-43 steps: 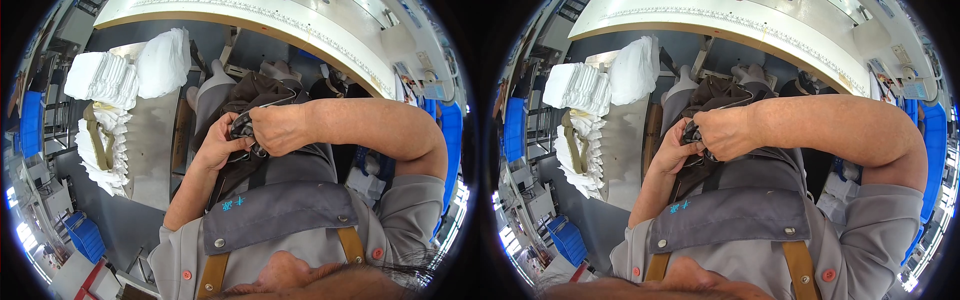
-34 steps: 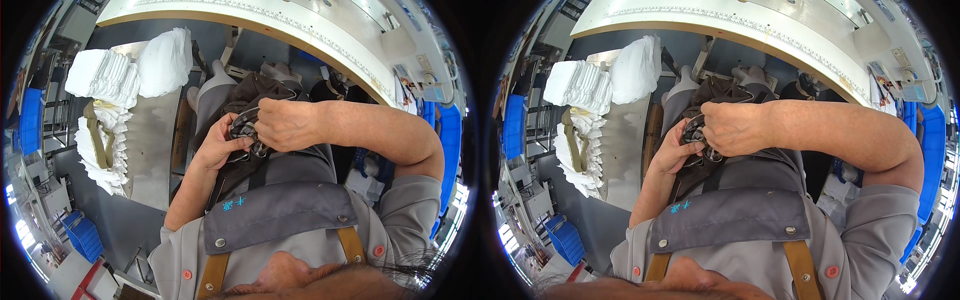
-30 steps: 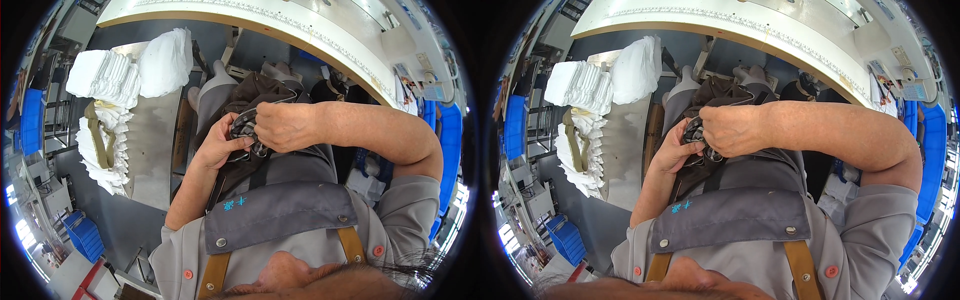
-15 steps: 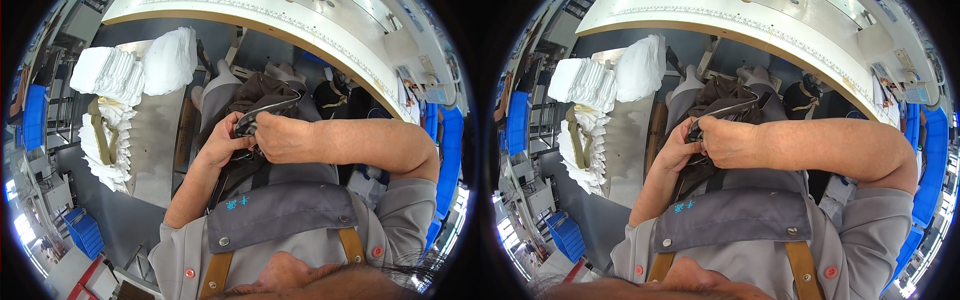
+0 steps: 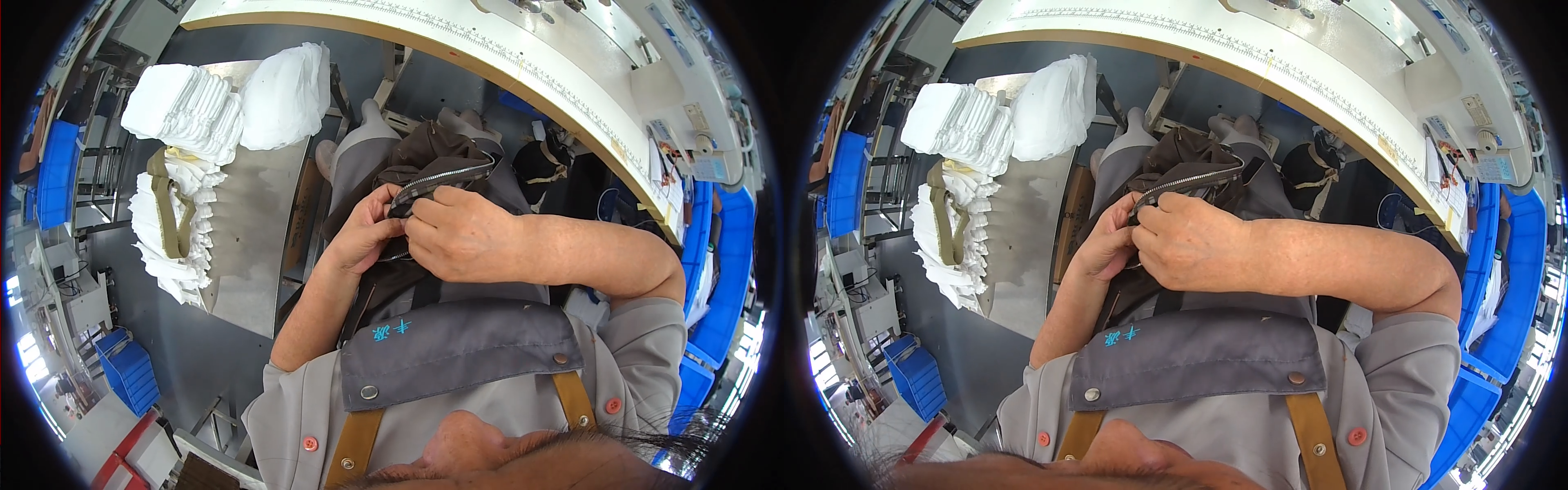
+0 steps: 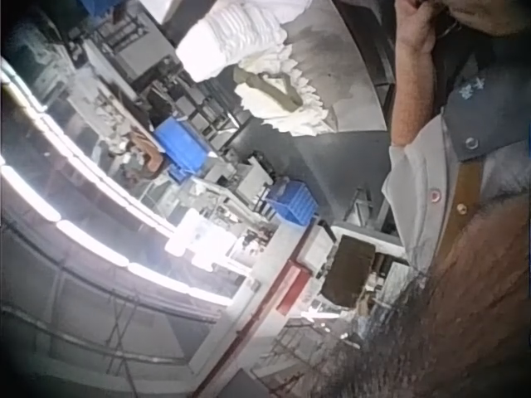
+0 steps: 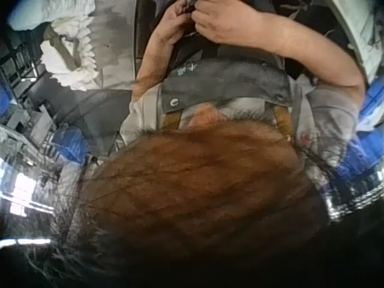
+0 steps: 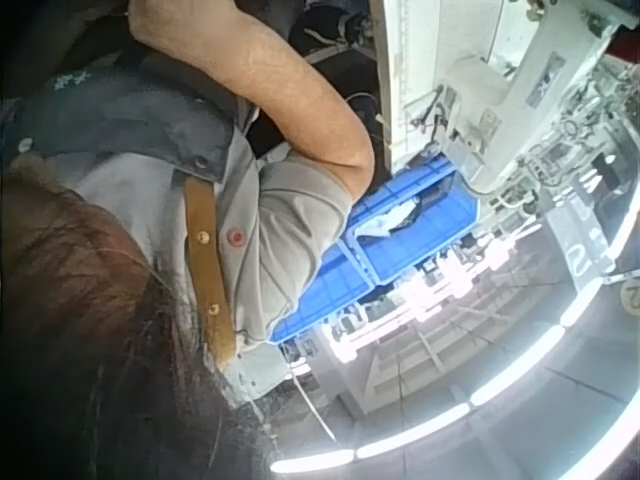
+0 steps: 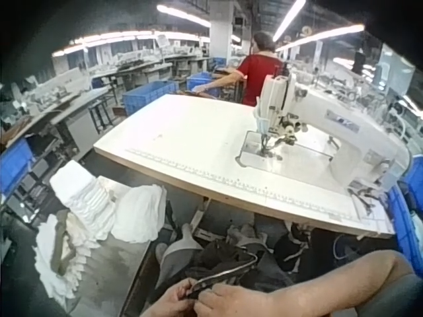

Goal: Sewing a lining into a leather pouch by hand at a workshop station.

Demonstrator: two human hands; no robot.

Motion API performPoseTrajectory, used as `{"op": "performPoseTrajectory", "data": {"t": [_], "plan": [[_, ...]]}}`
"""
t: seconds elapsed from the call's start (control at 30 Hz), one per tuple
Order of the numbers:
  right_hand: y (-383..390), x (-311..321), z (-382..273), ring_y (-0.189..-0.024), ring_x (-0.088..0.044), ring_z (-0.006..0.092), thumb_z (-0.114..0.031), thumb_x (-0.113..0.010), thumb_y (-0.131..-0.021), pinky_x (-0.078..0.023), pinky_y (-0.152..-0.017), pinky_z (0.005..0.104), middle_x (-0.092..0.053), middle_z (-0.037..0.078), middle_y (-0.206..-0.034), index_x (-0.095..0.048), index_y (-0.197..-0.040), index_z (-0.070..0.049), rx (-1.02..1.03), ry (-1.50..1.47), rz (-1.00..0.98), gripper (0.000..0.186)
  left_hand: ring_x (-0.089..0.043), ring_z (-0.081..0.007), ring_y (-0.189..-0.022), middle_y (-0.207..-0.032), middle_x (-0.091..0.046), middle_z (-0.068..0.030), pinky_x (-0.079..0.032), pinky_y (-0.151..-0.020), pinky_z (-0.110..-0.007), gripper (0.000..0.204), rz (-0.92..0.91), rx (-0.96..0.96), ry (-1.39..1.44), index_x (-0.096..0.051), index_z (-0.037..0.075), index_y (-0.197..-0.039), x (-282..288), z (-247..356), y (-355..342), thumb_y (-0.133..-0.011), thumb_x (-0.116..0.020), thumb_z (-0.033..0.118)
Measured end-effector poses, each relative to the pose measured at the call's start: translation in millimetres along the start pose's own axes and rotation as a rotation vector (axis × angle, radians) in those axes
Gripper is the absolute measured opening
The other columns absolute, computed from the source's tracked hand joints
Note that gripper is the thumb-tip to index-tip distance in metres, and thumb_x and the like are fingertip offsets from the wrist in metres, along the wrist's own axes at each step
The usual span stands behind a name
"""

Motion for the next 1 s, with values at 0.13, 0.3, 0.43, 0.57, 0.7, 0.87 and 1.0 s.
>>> {"op": "performPoseTrajectory", "data": {"t": [0.13, 0.3, 0.43, 0.57, 0.7, 0.87, 1.0], "plan": [[-1, 0, -1, -0.079, -0.055, 0.0171, -0.019, -0.068, -0.071, -0.044, -0.065, 0.0304, -0.057, 0.001, -0.078, -0.070, -0.075, -0.007, 0.077, 0.111, -0.191, 0.012, -0.060, -0.0049, -0.087, -0.095, -0.061, 0.0028, -0.049, -0.081, -0.021, 0.034, -0.004, -0.005, 0.013, -0.053, 0.005, -0.113, 2, -3, 0, -0.084, -0.069, -0.003], [-7, -3, 3, -0.080, -0.052, 0.0155, -0.019, -0.064, -0.070, -0.042, -0.065, 0.0284, -0.053, 0.000, -0.079, -0.062, -0.072, -0.009, 0.147, 0.084, -0.126, 0.010, -0.060, -0.0034, -0.085, -0.096, -0.061, 0.0036, -0.048, -0.079, -0.019, 0.035, 0.009, -0.012, 0.006, -0.053, 0.005, -0.113, -1, -3, 1, -0.083, -0.069, -0.004], [-11, -13, -6, -0.079, -0.052, 0.0161, -0.020, -0.064, -0.070, -0.042, -0.068, 0.0273, -0.054, 0.000, -0.078, -0.062, -0.073, -0.010, 0.221, 0.078, -0.039, 0.011, -0.060, -0.0031, -0.081, -0.093, -0.062, 0.0040, -0.048, -0.075, -0.019, 0.038, -0.031, 0.015, -0.063, -0.053, 0.005, -0.114, 3, -7, 0, -0.081, -0.069, -0.005], [-21, -6, -8, -0.077, -0.053, 0.0165, -0.020, -0.063, -0.069, -0.042, -0.067, 0.0289, -0.054, 0.001, -0.075, -0.061, -0.071, -0.009, 0.256, 0.133, -0.025, 0.012, -0.060, -0.0032, -0.078, -0.090, -0.062, 0.0043, -0.048, -0.074, -0.019, 0.039, -0.020, 0.040, -0.052, -0.053, 0.004, -0.114, -1, -4, 1, -0.081, -0.069, -0.005], [-14, 3, 5, -0.078, -0.054, 0.0176, -0.019, -0.063, -0.067, -0.042, -0.066, 0.0303, -0.054, 0.002, -0.073, -0.060, -0.068, -0.009, 0.128, 0.063, -0.048, 0.010, -0.060, -0.0030, -0.079, -0.090, -0.062, 0.0037, -0.048, -0.074, -0.020, 0.039, 0.001, -0.030, -0.046, -0.053, 0.004, -0.115, 0, -6, 1, -0.081, -0.068, -0.007], [-15, 1, 3, -0.077, -0.055, 0.0172, -0.018, -0.063, -0.071, -0.042, -0.066, 0.0306, -0.056, 0.001, -0.072, -0.062, -0.070, -0.009, 0.254, 0.224, -0.262, 0.009, -0.060, -0.0029, -0.081, -0.092, -0.063, 0.0032, -0.048, -0.074, -0.019, 0.039, 0.022, -0.036, -0.052, -0.052, 0.004, -0.116, -1, -5, -2, -0.082, -0.067, -0.008], [-14, -21, -9, -0.075, -0.056, 0.0178, -0.018, -0.063, -0.073, -0.043, -0.065, 0.0317, -0.058, 0.001, -0.074, -0.063, -0.073, -0.008, 0.318, 0.140, -0.177, 0.010, -0.059, -0.0030, -0.074, -0.084, -0.062, 0.0047, -0.049, -0.069, -0.020, 0.037, -0.010, -0.004, -0.031, -0.052, 0.004, -0.113, 1, -12, -6, -0.082, -0.071, -0.004]]}}
Point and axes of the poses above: each hand's wrist, its own y-axis away from the middle knuckle, its own x-axis out of the back of the hand, z = x × y, the point moved 3 cm from there along -y, towards the middle knuckle
